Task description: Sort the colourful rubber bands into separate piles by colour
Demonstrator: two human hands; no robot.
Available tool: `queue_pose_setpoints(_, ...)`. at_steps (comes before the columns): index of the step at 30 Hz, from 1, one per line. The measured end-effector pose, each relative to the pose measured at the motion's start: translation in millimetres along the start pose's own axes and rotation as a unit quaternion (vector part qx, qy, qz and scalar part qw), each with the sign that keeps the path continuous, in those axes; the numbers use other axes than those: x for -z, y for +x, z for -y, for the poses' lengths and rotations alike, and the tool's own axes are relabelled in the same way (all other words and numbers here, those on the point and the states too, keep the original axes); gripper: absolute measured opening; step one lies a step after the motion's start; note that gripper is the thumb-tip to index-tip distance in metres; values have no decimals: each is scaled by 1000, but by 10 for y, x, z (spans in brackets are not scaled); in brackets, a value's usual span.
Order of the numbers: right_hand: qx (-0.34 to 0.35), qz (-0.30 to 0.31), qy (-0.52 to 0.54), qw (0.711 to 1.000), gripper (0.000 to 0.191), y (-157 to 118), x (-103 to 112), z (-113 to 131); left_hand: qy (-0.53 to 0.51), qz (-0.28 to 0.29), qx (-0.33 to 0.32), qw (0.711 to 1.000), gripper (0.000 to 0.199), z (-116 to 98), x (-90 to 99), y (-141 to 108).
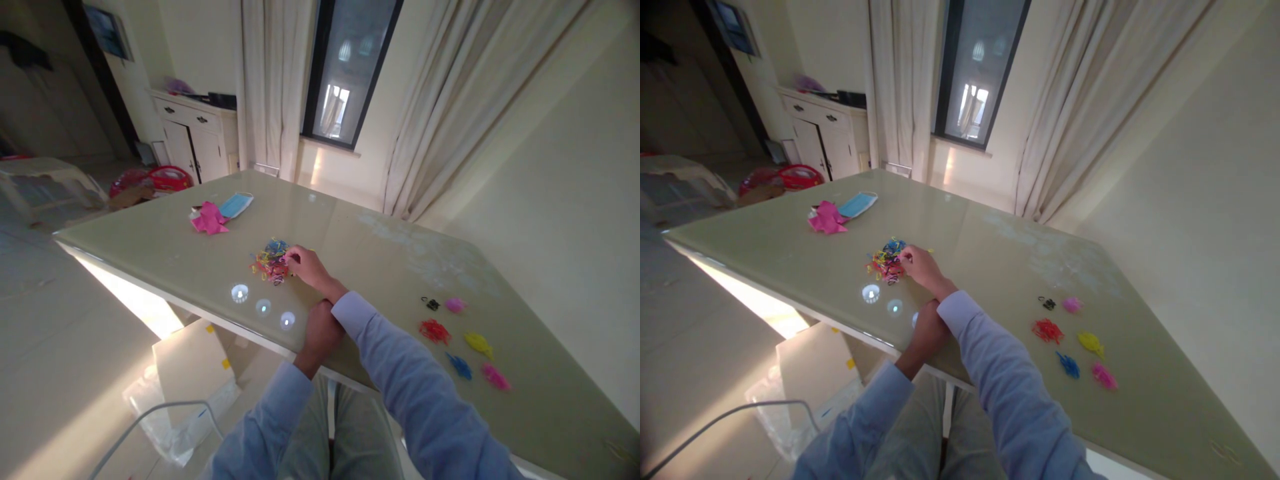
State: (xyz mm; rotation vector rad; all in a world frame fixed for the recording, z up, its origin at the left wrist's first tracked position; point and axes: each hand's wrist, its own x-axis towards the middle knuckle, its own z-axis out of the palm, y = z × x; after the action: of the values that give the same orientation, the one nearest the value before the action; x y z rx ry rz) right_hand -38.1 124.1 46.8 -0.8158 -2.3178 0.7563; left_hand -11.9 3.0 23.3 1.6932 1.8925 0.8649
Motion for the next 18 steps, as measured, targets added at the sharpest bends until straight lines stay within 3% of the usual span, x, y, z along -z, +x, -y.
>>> queue_pose_setpoints(8,-32,-64,136,988,16,-184,128,-16,-79,-1,3,997,19,-41,25,-39)
queue_pose_setpoints(12,-38,-132,264,955,18,-458,359,64,-114,-15,-16,993,19,-41,30,-24)
queue_pose_setpoints(18,-100,-226,352,903,18,-1060,745,153,-205,-85,-51,974,22,41,-18,7)
